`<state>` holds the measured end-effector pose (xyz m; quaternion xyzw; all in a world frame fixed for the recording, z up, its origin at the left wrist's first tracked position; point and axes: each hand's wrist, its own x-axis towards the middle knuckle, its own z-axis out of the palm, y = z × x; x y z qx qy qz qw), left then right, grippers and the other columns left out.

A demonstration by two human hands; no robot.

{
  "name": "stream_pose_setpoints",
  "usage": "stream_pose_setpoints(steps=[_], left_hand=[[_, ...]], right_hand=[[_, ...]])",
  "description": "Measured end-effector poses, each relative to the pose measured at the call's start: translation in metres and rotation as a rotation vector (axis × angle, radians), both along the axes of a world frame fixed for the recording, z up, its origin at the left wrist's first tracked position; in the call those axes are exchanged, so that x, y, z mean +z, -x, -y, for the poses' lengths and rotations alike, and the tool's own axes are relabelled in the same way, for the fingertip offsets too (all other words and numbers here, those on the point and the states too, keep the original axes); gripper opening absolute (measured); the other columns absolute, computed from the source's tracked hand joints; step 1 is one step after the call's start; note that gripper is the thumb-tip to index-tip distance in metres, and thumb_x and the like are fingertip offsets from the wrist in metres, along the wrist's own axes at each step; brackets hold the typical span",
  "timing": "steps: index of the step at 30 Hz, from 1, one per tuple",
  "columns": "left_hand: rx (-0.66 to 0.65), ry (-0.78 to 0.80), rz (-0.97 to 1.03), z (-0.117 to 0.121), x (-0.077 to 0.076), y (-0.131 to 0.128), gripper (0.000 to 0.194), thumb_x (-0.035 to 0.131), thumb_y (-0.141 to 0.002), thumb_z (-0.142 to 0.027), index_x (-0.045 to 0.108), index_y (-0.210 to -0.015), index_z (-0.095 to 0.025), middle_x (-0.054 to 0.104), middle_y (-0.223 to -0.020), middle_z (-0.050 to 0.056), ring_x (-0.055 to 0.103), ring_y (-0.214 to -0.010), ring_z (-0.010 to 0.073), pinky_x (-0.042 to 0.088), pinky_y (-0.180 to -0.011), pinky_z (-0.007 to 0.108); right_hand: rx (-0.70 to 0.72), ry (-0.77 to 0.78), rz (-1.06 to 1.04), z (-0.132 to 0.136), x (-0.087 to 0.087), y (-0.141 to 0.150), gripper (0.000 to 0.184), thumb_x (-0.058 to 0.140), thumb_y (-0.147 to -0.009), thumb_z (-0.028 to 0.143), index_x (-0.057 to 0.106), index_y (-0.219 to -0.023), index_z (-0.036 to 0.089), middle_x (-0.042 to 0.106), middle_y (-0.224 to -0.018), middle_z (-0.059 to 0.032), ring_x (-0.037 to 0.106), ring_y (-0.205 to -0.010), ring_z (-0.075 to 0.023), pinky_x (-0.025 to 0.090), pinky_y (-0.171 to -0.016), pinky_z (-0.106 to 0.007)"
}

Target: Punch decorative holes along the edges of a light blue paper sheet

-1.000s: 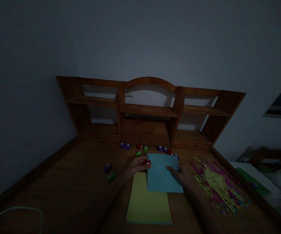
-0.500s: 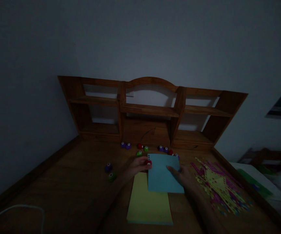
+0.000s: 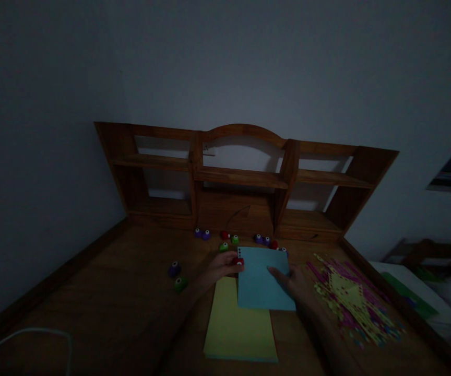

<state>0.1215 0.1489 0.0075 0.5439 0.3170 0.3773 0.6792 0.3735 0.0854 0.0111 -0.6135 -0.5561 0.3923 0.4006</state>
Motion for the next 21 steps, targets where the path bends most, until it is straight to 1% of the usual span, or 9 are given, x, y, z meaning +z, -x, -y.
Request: stream_pose_setpoints(steps=[4, 8, 15, 21], left_hand=[[-0.006, 0.02, 0.008, 0.0007, 0.0015, 0.0, 0.042, 0.085, -0.054, -0.03, 0.065, -0.088, -0.014, 0.066, -0.088, 0.005, 0.062, -0.082, 0.0186, 0.047, -0.077, 0.031], [0.002, 0.038, 0.003, 0.0003, 0.0004, -0.0005, 0.043, 0.085, -0.054, -0.03, 0.066, -0.089, -0.015, 0.066, -0.09, 0.006, 0.062, -0.083, 0.0191, 0.047, -0.078, 0.032], [-0.003, -0.027, -0.001, 0.0017, 0.0026, 0.0, 0.038, 0.083, -0.057, -0.031, 0.066, -0.087, -0.015, 0.066, -0.088, 0.005, 0.061, -0.082, 0.0179, 0.046, -0.078, 0.031], [-0.024, -0.008, -0.001, 0.0027, 0.0045, 0.0004, 0.04, 0.083, -0.057, -0.03, 0.066, -0.091, -0.015, 0.066, -0.092, 0.006, 0.061, -0.085, 0.0186, 0.047, -0.078, 0.03]], right_hand=[[-0.002, 0.016, 0.016, 0.001, 0.0037, 0.0008, 0.049, 0.06, -0.075, 0.059, 0.067, -0.082, 0.01, 0.069, -0.073, -0.0093, 0.064, -0.061, -0.0222, 0.047, -0.051, -0.025], [-0.017, 0.028, 0.026, 0.0007, 0.0028, 0.0009, 0.052, 0.06, -0.073, 0.061, 0.067, -0.085, 0.01, 0.07, -0.077, -0.0102, 0.065, -0.065, -0.0236, 0.047, -0.052, -0.026], [-0.035, 0.06, 0.022, -0.0016, 0.0003, 0.0015, 0.054, 0.06, -0.071, 0.063, 0.066, -0.081, 0.01, 0.07, -0.074, -0.0109, 0.065, -0.062, -0.0235, 0.046, -0.049, -0.025], [-0.025, 0.067, 0.012, 0.0003, 0.0016, 0.0027, 0.055, 0.059, -0.071, 0.063, 0.067, -0.082, 0.01, 0.07, -0.076, -0.011, 0.065, -0.063, -0.0239, 0.047, -0.05, -0.026]])
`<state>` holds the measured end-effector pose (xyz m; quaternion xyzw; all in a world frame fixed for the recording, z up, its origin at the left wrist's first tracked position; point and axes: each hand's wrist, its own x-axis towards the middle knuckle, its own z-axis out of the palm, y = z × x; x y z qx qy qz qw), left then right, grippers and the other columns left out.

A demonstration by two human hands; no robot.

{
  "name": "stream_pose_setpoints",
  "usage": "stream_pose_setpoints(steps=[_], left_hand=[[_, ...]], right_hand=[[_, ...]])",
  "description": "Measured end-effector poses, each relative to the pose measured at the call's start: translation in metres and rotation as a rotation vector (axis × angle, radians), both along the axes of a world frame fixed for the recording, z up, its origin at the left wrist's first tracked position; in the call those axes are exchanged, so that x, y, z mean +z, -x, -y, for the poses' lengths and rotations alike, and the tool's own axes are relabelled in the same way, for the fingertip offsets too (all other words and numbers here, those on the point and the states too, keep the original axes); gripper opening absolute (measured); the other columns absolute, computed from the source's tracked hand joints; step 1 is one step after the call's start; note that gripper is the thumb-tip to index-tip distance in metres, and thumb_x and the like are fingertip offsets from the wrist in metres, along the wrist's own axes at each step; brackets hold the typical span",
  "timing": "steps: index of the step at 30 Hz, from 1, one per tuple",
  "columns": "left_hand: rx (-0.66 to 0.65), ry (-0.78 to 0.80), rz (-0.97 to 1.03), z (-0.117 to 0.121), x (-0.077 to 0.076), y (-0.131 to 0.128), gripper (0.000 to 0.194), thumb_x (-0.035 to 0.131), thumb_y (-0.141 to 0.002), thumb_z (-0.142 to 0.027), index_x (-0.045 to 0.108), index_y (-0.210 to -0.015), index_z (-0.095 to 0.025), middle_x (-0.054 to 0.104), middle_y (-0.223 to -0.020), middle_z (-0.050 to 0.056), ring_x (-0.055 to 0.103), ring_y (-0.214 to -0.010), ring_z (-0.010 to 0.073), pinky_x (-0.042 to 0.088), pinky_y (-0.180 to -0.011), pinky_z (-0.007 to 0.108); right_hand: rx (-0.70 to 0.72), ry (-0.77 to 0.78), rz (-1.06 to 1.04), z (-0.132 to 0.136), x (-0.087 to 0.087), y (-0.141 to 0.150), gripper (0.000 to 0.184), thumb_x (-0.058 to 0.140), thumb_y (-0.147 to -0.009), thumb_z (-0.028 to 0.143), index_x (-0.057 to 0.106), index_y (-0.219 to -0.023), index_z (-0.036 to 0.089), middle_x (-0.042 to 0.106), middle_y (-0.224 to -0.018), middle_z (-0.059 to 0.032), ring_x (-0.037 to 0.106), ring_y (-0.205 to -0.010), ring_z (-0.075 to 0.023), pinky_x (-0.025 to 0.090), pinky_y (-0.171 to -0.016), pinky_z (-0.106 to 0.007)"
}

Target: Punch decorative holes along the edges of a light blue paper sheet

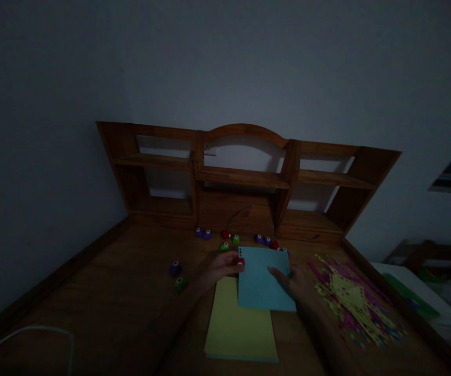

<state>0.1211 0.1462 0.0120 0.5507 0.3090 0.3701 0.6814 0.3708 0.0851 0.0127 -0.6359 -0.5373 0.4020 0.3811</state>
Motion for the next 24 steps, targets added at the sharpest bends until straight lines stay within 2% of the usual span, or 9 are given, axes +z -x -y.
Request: stream_pose_setpoints(steps=[6, 10, 14, 19, 24], left_hand=[[-0.028, -0.007, -0.008, -0.002, -0.002, 0.001, 0.043, 0.083, -0.057, -0.032, 0.066, -0.094, -0.015, 0.066, -0.095, 0.008, 0.061, -0.087, 0.0201, 0.048, -0.08, 0.032], [-0.022, -0.003, -0.019, -0.003, -0.005, 0.001, 0.046, 0.083, -0.057, -0.034, 0.066, -0.096, -0.015, 0.066, -0.098, 0.008, 0.062, -0.089, 0.0218, 0.048, -0.078, 0.033], [0.016, 0.0, -0.003, -0.003, -0.006, 0.0, 0.043, 0.083, -0.056, -0.033, 0.066, -0.091, -0.015, 0.066, -0.094, 0.007, 0.062, -0.086, 0.0215, 0.048, -0.077, 0.033], [-0.009, -0.014, 0.02, -0.002, -0.009, 0.001, 0.037, 0.081, -0.061, -0.031, 0.066, -0.092, -0.016, 0.066, -0.092, 0.007, 0.062, -0.088, 0.0219, 0.047, -0.081, 0.035], [0.011, -0.048, 0.017, -0.005, -0.015, 0.001, 0.034, 0.08, -0.062, -0.029, 0.067, -0.089, -0.015, 0.066, -0.09, 0.006, 0.061, -0.085, 0.0203, 0.047, -0.078, 0.031]], right_hand=[[0.003, 0.004, 0.004, 0.0, 0.001, 0.0, 0.058, 0.059, -0.069, 0.065, 0.067, -0.085, 0.011, 0.07, -0.078, -0.0106, 0.066, -0.065, -0.0248, 0.048, -0.051, -0.027], [0.002, -0.012, 0.016, 0.001, 0.002, 0.0, 0.052, 0.06, -0.07, 0.062, 0.067, -0.079, 0.011, 0.069, -0.074, -0.01, 0.065, -0.063, -0.0241, 0.046, -0.049, -0.026], [0.009, -0.025, -0.01, 0.002, 0.002, 0.001, 0.051, 0.059, -0.071, 0.061, 0.066, -0.076, 0.011, 0.068, -0.071, -0.0092, 0.064, -0.06, -0.0238, 0.045, -0.048, -0.026], [0.043, -0.039, 0.018, 0.002, 0.004, 0.001, 0.05, 0.058, -0.072, 0.062, 0.065, -0.073, 0.012, 0.068, -0.069, -0.0081, 0.063, -0.059, -0.023, 0.045, -0.049, -0.026], [0.053, -0.047, 0.014, 0.003, 0.006, 0.001, 0.049, 0.057, -0.074, 0.06, 0.067, -0.08, 0.012, 0.069, -0.073, -0.0091, 0.064, -0.062, -0.0238, 0.046, -0.051, -0.027]])
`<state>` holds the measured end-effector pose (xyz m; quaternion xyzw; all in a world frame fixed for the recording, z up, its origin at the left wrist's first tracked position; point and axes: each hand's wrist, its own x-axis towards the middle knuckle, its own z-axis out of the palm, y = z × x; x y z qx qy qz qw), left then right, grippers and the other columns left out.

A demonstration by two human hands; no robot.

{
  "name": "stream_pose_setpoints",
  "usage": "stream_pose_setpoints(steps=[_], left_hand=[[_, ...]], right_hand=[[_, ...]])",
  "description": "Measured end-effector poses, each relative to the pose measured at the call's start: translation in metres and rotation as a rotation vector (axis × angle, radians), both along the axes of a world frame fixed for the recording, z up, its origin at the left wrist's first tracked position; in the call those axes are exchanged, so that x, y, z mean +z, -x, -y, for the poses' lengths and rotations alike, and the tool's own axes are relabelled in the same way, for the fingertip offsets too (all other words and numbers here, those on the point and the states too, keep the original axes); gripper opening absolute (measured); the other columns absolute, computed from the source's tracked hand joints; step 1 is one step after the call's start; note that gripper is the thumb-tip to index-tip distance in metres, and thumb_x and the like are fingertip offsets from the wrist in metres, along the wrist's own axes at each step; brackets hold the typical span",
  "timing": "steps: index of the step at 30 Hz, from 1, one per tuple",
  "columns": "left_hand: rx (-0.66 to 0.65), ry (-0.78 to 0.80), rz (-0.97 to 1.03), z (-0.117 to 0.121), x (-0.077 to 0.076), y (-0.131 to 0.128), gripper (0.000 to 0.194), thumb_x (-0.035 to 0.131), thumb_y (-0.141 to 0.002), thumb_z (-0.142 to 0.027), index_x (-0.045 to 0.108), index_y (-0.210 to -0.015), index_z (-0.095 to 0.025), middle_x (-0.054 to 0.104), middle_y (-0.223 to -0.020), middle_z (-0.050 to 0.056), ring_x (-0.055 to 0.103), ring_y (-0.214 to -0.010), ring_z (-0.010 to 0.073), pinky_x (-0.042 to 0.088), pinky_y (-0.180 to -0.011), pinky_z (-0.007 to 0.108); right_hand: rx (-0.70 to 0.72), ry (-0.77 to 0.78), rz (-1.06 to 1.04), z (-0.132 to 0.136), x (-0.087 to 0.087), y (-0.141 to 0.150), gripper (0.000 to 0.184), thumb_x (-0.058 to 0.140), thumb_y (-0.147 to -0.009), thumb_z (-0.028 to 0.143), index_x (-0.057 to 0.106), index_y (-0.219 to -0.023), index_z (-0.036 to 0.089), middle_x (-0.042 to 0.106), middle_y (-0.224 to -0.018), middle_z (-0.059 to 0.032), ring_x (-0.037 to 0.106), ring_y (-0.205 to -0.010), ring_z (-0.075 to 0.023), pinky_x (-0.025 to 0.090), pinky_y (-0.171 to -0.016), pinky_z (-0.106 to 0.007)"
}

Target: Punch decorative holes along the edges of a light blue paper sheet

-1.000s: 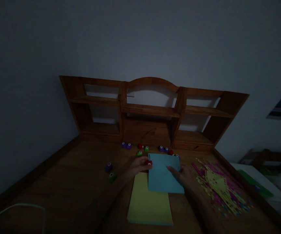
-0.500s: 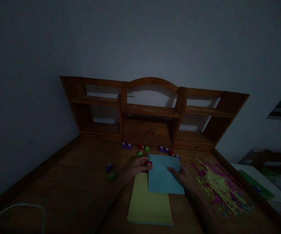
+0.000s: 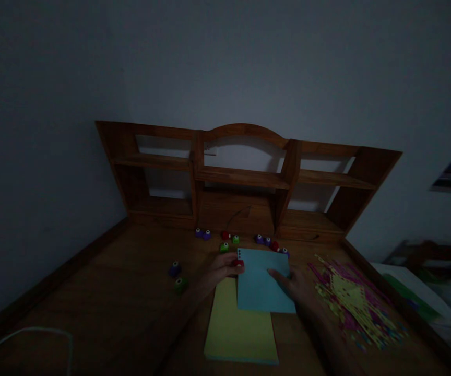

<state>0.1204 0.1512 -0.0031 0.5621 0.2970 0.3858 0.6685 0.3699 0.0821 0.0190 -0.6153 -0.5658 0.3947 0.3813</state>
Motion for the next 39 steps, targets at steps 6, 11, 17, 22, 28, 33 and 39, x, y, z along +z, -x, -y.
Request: stream_pose_setpoints(steps=[6, 11, 17, 22, 28, 33, 39], left_hand=[[0.031, 0.061, -0.009, 0.0, 0.001, -0.003, 0.04, 0.084, -0.054, -0.028, 0.067, -0.087, -0.014, 0.067, -0.089, 0.007, 0.062, -0.085, 0.0218, 0.047, -0.079, 0.034], [0.054, 0.094, -0.03, 0.004, 0.002, -0.004, 0.036, 0.082, -0.055, -0.027, 0.068, -0.084, -0.014, 0.067, -0.086, 0.007, 0.062, -0.083, 0.0225, 0.046, -0.079, 0.034], [0.026, 0.072, -0.044, 0.003, 0.005, -0.003, 0.032, 0.081, -0.057, -0.028, 0.068, -0.083, -0.015, 0.067, -0.085, 0.007, 0.062, -0.086, 0.0228, 0.046, -0.08, 0.034], [0.018, 0.084, -0.051, 0.002, 0.007, -0.002, 0.036, 0.084, -0.054, -0.031, 0.068, -0.082, -0.015, 0.067, -0.084, 0.006, 0.062, -0.084, 0.0222, 0.047, -0.079, 0.034], [0.022, 0.043, -0.044, 0.007, 0.01, -0.001, 0.034, 0.077, -0.064, -0.037, 0.068, -0.091, -0.017, 0.067, -0.096, 0.009, 0.063, -0.09, 0.0241, 0.048, -0.082, 0.036], [0.054, -0.009, -0.06, 0.009, 0.012, 0.001, 0.04, 0.077, -0.065, -0.04, 0.068, -0.096, -0.016, 0.068, -0.1, 0.011, 0.062, -0.093, 0.0247, 0.047, -0.082, 0.035], [0.114, 0.067, 0.067, 0.001, 0.007, -0.002, 0.043, 0.08, -0.063, -0.04, 0.067, -0.094, -0.013, 0.068, -0.099, 0.012, 0.064, -0.091, 0.0251, 0.048, -0.086, 0.038]], right_hand=[[-0.03, 0.0, 0.021, -0.002, -0.005, 0.0, 0.049, 0.06, -0.072, 0.06, 0.066, -0.074, 0.012, 0.067, -0.065, -0.0076, 0.062, -0.055, -0.0214, 0.043, -0.045, -0.025], [-0.007, 0.013, -0.024, -0.004, -0.011, -0.001, 0.052, 0.059, -0.072, 0.063, 0.066, -0.078, 0.011, 0.069, -0.071, -0.0085, 0.063, -0.058, -0.0221, 0.045, -0.048, -0.026], [-0.027, 0.026, -0.021, -0.006, -0.014, -0.002, 0.054, 0.06, -0.07, 0.063, 0.067, -0.079, 0.011, 0.069, -0.073, -0.0103, 0.063, -0.06, -0.0233, 0.046, -0.048, -0.027], [-0.029, 0.037, -0.037, -0.005, -0.011, -0.001, 0.054, 0.059, -0.072, 0.063, 0.067, -0.082, 0.011, 0.07, -0.074, -0.0098, 0.064, -0.061, -0.0231, 0.046, -0.049, -0.027], [-0.082, 0.06, -0.003, -0.002, 0.002, 0.003, 0.05, 0.061, -0.071, 0.061, 0.066, -0.081, 0.011, 0.07, -0.074, -0.01, 0.065, -0.062, -0.0237, 0.047, -0.05, -0.027], [-0.07, 0.043, -0.038, -0.002, 0.002, 0.003, 0.048, 0.06, -0.073, 0.058, 0.066, -0.081, 0.012, 0.069, -0.072, -0.0098, 0.065, -0.06, -0.0236, 0.046, -0.048, -0.027], [-0.11, 0.009, -0.062, -0.004, -0.005, -0.002, 0.049, 0.062, -0.072, 0.058, 0.066, -0.079, 0.01, 0.069, -0.072, -0.0101, 0.064, -0.061, -0.0232, 0.046, -0.049, -0.027]])
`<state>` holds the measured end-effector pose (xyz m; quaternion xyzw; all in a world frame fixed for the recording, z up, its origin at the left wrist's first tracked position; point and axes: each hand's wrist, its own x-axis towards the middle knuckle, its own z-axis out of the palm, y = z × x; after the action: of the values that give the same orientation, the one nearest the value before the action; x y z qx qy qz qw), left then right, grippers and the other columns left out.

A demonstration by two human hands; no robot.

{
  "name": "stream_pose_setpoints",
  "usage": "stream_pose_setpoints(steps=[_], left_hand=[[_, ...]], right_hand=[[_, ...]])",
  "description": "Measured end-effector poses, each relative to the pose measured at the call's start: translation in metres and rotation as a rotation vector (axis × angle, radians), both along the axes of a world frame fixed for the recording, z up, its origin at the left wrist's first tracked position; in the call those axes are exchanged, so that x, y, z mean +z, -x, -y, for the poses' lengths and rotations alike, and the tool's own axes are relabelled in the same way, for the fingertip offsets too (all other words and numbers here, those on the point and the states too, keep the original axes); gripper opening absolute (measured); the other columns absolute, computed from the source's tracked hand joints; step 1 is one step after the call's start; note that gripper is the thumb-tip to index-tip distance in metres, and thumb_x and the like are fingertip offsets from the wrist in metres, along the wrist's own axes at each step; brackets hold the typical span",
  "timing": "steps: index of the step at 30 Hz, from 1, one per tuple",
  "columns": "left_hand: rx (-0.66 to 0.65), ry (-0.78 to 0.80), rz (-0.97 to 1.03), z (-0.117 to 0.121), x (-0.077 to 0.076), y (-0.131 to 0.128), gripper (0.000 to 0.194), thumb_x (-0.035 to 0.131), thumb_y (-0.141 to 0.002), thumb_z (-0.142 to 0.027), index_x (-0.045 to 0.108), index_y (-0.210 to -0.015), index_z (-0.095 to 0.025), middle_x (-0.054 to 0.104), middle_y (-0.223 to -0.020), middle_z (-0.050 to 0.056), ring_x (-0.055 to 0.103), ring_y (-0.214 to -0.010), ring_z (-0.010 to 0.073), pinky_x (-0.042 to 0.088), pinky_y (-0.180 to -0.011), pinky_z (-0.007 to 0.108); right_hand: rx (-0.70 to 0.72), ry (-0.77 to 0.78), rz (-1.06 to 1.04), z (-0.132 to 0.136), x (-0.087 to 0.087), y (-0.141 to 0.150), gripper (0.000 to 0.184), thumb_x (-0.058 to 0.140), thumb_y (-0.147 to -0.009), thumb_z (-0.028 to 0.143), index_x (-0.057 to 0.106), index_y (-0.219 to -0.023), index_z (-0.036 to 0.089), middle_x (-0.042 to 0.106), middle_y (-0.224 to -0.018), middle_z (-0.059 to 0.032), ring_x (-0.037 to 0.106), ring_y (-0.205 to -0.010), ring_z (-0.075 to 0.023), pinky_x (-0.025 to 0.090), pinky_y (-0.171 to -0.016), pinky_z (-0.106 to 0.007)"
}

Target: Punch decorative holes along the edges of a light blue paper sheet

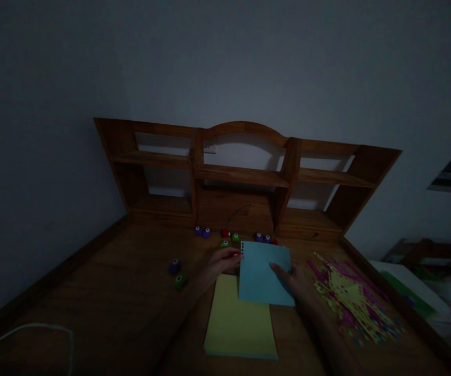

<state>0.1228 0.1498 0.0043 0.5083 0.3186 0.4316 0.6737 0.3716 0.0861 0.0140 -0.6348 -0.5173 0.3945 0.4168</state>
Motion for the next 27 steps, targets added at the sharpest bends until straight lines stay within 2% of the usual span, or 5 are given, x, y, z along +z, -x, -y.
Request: stream_pose_setpoints(steps=[4, 13, 17, 21, 27], left_hand=[[0.05, 0.052, 0.111, -0.005, -0.002, 0.002, 0.042, 0.08, -0.064, -0.038, 0.066, -0.093, -0.012, 0.068, -0.097, 0.011, 0.064, -0.091, 0.0261, 0.046, -0.091, 0.041], [0.057, 0.065, 0.13, -0.005, -0.003, 0.006, 0.034, 0.076, -0.071, -0.037, 0.067, -0.092, -0.011, 0.069, -0.098, 0.012, 0.065, -0.091, 0.0251, 0.047, -0.093, 0.042], [0.053, 0.053, 0.147, -0.006, -0.004, 0.006, 0.032, 0.074, -0.073, -0.036, 0.068, -0.092, -0.011, 0.068, -0.1, 0.013, 0.064, -0.093, 0.0253, 0.048, -0.093, 0.042], [0.029, 0.054, 0.132, -0.005, -0.005, 0.005, 0.032, 0.076, -0.071, -0.035, 0.068, -0.094, -0.012, 0.069, -0.1, 0.011, 0.065, -0.092, 0.0245, 0.048, -0.093, 0.041], [-0.047, 0.03, 0.1, -0.005, -0.01, 0.002, 0.035, 0.076, -0.07, -0.035, 0.067, -0.095, -0.012, 0.068, -0.101, 0.013, 0.064, -0.096, 0.0276, 0.047, -0.093, 0.042]], right_hand=[[-0.024, 0.03, -0.008, 0.001, 0.003, -0.001, 0.051, 0.063, -0.072, 0.059, 0.066, -0.084, 0.009, 0.07, -0.075, -0.0108, 0.065, -0.063, -0.0244, 0.047, -0.05, -0.028], [-0.024, -0.004, -0.067, -0.002, -0.007, -0.003, 0.052, 0.063, -0.072, 0.058, 0.066, -0.088, 0.009, 0.07, -0.08, -0.0127, 0.066, -0.064, -0.0243, 0.049, -0.052, -0.028], [-0.021, -0.005, -0.047, -0.001, -0.001, -0.002, 0.051, 0.063, -0.073, 0.057, 0.066, -0.087, 0.008, 0.07, -0.079, -0.0127, 0.066, -0.065, -0.0245, 0.049, -0.053, -0.027], [-0.031, 0.02, -0.003, 0.002, 0.006, -0.001, 0.052, 0.062, -0.073, 0.059, 0.067, -0.085, 0.009, 0.07, -0.078, -0.0122, 0.066, -0.067, -0.0255, 0.049, -0.053, -0.027], [-0.034, 0.04, -0.025, -0.001, -0.002, -0.003, 0.054, 0.062, -0.072, 0.06, 0.066, -0.087, 0.009, 0.07, -0.077, -0.0123, 0.066, -0.064, -0.025, 0.047, -0.05, -0.027]])
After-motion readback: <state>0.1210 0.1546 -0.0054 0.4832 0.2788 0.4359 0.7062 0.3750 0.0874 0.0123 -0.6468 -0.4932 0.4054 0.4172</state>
